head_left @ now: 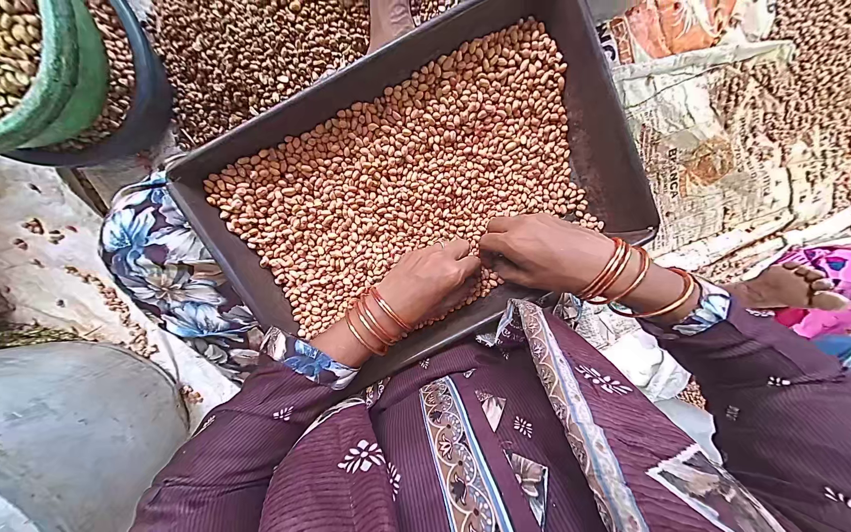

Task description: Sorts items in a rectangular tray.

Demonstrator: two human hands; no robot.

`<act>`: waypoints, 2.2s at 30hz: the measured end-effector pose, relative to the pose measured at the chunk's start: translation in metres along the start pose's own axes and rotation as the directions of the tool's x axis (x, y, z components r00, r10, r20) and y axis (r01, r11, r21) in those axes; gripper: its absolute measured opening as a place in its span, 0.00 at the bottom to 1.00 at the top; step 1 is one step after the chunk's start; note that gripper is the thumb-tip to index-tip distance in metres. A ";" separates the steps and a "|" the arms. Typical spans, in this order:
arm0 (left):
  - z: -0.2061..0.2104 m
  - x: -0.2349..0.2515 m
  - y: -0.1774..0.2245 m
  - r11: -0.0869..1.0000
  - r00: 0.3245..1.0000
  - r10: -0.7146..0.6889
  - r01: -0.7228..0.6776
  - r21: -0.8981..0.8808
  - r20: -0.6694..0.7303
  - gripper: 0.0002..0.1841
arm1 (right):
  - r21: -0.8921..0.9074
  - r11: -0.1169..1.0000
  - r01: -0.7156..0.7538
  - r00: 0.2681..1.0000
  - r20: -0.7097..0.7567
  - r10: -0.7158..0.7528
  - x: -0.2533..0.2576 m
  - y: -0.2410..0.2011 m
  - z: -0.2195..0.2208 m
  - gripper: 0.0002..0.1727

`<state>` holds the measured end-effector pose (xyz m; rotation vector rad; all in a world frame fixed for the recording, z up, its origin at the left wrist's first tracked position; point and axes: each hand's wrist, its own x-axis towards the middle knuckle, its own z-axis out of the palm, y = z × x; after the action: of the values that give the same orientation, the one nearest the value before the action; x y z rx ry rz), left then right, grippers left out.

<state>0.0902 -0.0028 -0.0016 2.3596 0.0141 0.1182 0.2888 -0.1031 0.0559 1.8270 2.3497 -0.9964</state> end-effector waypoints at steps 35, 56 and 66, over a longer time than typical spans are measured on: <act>-0.074 0.040 -0.055 0.938 0.964 -0.235 0.259 0.230 -0.125 0.13 | -0.140 0.976 -0.165 0.971 -0.199 0.136 0.066 0.059 -0.076 0.10; -0.108 0.017 -0.078 0.810 0.860 -0.422 0.500 0.308 -0.287 0.18 | -0.108 0.734 -0.671 0.740 -0.162 0.653 0.075 0.053 -0.125 0.39; -0.119 0.009 -0.083 0.888 0.784 -0.426 0.459 -0.040 -0.451 0.16 | -0.182 0.843 -0.507 0.849 0.063 0.524 0.097 -0.017 -0.062 0.56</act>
<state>0.0908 0.1401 0.0250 2.2799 0.8106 0.4359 0.2651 0.0089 0.0771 2.1024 1.6613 -0.7835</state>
